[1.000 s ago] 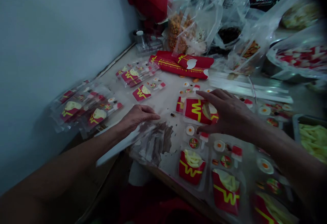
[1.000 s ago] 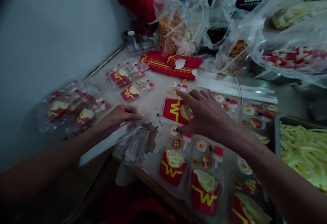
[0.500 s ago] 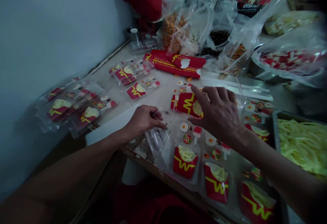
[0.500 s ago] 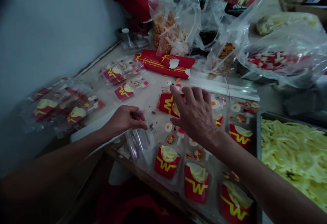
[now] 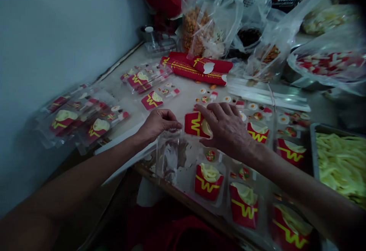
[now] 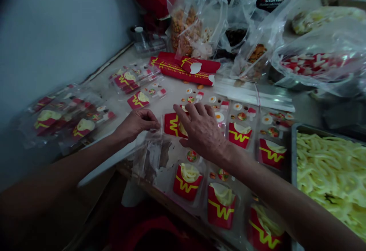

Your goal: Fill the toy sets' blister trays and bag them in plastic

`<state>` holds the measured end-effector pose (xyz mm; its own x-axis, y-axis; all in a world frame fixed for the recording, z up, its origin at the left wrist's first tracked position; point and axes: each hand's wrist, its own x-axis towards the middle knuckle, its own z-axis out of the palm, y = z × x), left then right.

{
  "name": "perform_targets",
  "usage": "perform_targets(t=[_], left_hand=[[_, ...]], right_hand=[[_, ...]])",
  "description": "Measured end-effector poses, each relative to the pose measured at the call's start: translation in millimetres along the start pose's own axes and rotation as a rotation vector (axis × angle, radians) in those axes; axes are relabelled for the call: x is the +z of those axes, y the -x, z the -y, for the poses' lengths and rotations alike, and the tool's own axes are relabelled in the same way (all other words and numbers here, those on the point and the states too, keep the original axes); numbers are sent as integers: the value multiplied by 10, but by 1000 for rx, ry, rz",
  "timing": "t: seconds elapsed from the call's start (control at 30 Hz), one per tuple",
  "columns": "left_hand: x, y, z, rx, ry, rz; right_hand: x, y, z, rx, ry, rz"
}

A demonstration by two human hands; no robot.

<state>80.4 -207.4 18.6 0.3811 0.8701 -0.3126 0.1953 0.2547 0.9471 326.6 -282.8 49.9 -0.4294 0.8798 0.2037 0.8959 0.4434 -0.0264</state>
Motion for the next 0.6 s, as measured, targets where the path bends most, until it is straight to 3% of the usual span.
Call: perform_targets(t=[0.23, 0.4, 0.6], left_hand=[[-135, 66, 37, -176, -123, 51], [-184, 114, 19, -232, -125, 79], [-309, 172, -98, -242, -263, 288]], right_hand=[[47, 43, 20, -202, -182, 254], [-37, -10, 106, -237, -199, 280], [-52, 9, 334, -237, -97, 249]])
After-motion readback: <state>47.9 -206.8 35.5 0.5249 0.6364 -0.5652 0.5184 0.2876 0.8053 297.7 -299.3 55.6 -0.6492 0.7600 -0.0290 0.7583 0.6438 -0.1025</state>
